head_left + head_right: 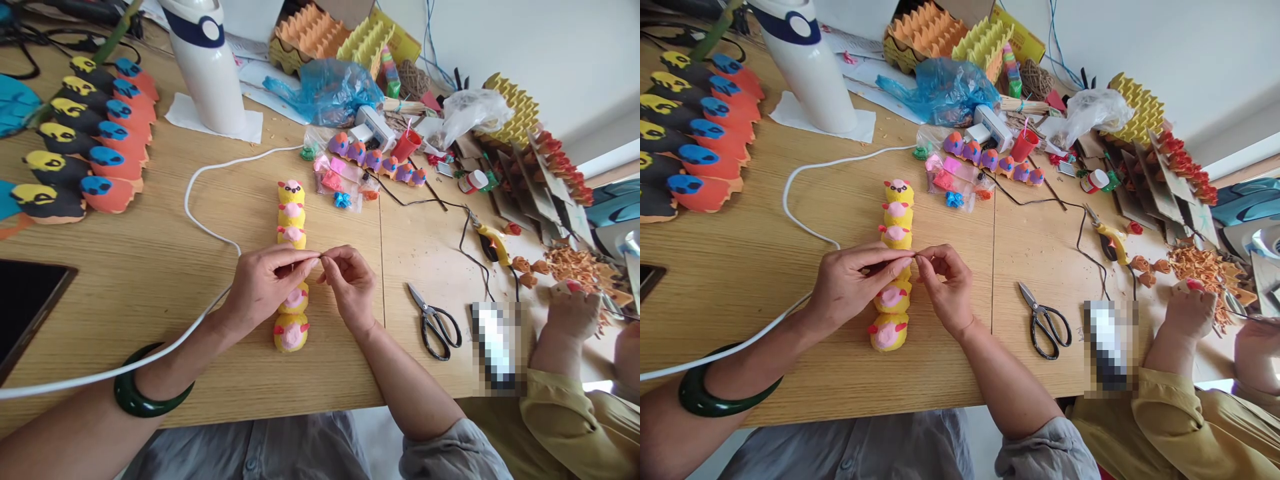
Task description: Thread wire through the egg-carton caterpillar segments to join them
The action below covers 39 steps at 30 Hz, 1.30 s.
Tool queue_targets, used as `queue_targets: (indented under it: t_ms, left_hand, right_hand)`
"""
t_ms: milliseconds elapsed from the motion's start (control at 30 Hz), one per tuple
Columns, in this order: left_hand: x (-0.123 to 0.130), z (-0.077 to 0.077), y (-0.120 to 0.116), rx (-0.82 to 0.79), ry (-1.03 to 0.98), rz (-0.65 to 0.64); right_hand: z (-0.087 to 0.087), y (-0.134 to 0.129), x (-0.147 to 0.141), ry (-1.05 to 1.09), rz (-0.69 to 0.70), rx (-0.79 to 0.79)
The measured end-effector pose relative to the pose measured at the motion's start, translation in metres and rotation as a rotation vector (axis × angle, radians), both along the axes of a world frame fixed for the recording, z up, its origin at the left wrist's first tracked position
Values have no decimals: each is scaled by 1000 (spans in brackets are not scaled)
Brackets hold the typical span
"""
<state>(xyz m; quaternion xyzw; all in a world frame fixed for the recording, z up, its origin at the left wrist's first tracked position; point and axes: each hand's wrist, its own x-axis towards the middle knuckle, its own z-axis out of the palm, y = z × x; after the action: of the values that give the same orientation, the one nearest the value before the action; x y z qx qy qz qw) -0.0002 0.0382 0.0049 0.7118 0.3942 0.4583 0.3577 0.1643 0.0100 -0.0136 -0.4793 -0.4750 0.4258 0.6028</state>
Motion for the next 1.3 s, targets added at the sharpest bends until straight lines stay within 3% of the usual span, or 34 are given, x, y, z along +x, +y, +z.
queue_targets:
  t_ms: [267, 600, 967, 1300]
  left_hand:
    - [0, 1, 1, -257, -54, 44]
    - [1, 7, 2, -362, -75, 78]
    - [2, 7, 0, -357, -74, 67]
    - [-9, 5, 20, -228, -121, 289]
  right_hand:
    - [-1, -1, -1, 30, 23, -17]
    - [1, -3, 1, 75, 28, -89]
    - [4, -1, 0, 37, 2, -107]
    - [-7, 16, 6, 115, -58, -227]
